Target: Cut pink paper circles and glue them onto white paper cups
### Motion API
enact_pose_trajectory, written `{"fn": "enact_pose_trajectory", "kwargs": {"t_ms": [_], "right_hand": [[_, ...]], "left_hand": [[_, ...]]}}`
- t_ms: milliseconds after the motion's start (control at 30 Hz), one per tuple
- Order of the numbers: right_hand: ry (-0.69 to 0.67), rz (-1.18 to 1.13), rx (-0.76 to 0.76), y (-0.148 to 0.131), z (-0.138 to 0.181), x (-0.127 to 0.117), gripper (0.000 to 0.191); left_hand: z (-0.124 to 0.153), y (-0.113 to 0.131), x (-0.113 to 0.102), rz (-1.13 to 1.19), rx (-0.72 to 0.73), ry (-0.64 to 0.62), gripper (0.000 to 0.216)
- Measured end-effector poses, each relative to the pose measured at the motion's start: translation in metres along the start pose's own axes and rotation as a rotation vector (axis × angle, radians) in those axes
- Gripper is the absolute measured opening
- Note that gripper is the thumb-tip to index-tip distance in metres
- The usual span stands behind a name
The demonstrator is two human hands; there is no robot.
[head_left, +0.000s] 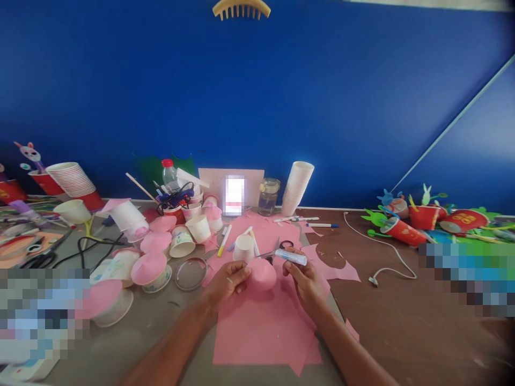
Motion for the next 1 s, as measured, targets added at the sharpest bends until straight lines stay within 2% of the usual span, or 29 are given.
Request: {"fn": "enact_pose_trajectory", "kwargs": {"t_ms": [133, 267, 467, 700, 800, 1000], "right_hand": [[0.032, 0.054, 0.012, -0.003, 0.002, 0.001, 0.033], [0.068, 0.062, 0.001, -0.003, 0.0, -0.002, 0.037], [0.083, 0.077, -0.011, -0.003, -0.002, -0.005, 0.042], [0.059, 0.065, -0.047, 0.001, -0.006, -0.008, 0.04], [0.047, 0.014, -0.049, 0.004, -0.008, -0.009, 0.038], [0.041, -0.038, -0.029, 0.001, -0.008, -0.007, 0.037]], "left_hand": [[-0.001, 0.011, -0.008, 0.113, 0.054, 0.067, 0.037], [-0.003, 0.02, -0.018, 0.222, 0.138, 0.188, 0.034], [-0.006, 0.027, -0.033, 0.238, 0.21, 0.352, 0.031], [-0.011, 0.024, -0.053, 0.019, 0.279, 0.589, 0.037], [-0.011, 0.024, -0.059, -0.083, 0.302, 0.638, 0.04], [-0.01, 0.023, -0.073, -0.413, 0.348, 0.671, 0.032]]}}
Point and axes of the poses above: each hand's wrist, its own z-axis away from the middle knuckle, its own x-axis out of the palm, y = z × x, the point moved 2 cm from there along -z, towards the middle knuckle, and after that the axes turned 15 degrees about x, right-handed, at the moved point
